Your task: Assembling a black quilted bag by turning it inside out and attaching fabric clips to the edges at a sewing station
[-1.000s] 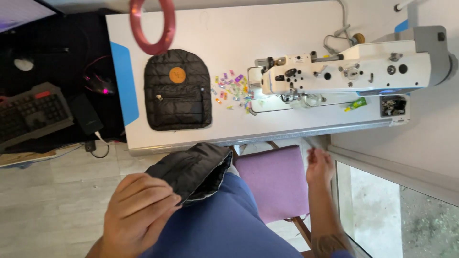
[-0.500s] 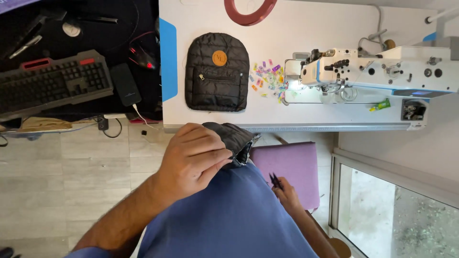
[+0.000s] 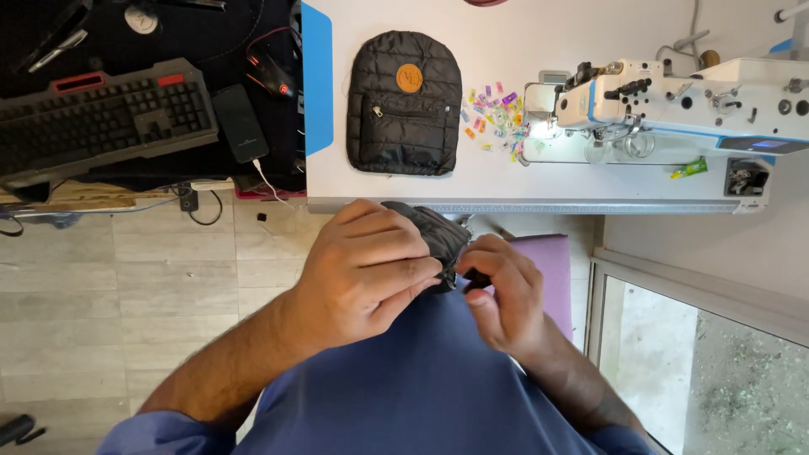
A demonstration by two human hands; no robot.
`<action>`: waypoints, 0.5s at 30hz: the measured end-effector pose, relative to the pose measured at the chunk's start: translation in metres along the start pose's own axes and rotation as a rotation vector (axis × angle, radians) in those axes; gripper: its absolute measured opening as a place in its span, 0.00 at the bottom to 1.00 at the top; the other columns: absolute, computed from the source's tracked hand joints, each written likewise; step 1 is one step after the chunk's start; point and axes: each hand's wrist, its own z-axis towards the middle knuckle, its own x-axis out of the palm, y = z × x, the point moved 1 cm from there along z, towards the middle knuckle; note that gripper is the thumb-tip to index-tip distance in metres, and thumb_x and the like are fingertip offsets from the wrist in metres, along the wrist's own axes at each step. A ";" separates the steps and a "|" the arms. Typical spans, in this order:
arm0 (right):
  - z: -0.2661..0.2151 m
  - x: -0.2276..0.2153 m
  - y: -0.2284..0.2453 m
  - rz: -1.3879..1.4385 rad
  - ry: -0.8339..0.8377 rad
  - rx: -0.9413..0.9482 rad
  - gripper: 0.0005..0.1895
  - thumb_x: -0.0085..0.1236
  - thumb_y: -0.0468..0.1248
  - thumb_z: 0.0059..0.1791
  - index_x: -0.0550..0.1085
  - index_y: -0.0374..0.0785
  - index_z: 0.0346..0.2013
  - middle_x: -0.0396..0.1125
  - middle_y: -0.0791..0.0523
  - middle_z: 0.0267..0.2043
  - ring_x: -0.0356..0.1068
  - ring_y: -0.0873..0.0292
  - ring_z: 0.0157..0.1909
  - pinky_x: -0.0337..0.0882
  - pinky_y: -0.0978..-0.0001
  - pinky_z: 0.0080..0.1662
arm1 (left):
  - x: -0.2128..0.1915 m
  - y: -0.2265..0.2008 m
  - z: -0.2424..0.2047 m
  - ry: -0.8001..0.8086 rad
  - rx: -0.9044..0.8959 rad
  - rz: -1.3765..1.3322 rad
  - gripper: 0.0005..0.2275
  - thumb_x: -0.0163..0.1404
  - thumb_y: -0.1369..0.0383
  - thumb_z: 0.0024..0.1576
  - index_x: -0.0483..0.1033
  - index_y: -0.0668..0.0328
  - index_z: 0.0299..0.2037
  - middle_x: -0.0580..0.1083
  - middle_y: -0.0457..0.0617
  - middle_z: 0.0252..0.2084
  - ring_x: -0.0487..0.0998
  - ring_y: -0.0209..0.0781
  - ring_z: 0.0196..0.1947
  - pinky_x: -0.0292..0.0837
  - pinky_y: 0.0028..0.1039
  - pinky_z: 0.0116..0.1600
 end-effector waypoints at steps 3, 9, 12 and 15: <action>0.010 0.007 0.008 -0.073 0.007 -0.053 0.25 0.40 0.52 0.58 0.67 0.29 0.38 0.66 0.49 0.32 0.65 0.53 0.30 0.68 0.64 0.33 | -0.001 -0.004 -0.002 -0.015 -0.010 0.005 0.06 0.49 0.73 0.64 0.77 0.63 0.35 0.74 0.46 0.34 0.75 0.46 0.35 0.62 0.37 0.42; 0.013 0.015 0.008 -0.071 -0.051 -0.073 0.26 0.40 0.53 0.58 0.67 0.29 0.36 0.64 0.50 0.29 0.64 0.53 0.27 0.66 0.64 0.31 | -0.002 -0.007 -0.002 -0.030 -0.005 -0.010 0.06 0.50 0.75 0.63 0.77 0.66 0.35 0.73 0.48 0.33 0.76 0.48 0.35 0.64 0.37 0.43; 0.015 0.014 0.005 -0.071 -0.049 -0.069 0.27 0.40 0.54 0.58 0.67 0.28 0.36 0.64 0.49 0.29 0.65 0.52 0.27 0.67 0.64 0.31 | -0.002 -0.007 0.000 -0.022 -0.018 -0.020 0.06 0.49 0.75 0.63 0.76 0.65 0.34 0.73 0.47 0.33 0.75 0.48 0.35 0.63 0.38 0.43; 0.015 0.013 0.003 -0.083 -0.045 -0.088 0.27 0.39 0.53 0.58 0.67 0.29 0.34 0.63 0.50 0.28 0.66 0.51 0.28 0.68 0.62 0.32 | -0.001 -0.007 0.002 -0.013 -0.028 -0.023 0.06 0.49 0.75 0.64 0.76 0.64 0.34 0.72 0.47 0.33 0.75 0.47 0.35 0.62 0.37 0.43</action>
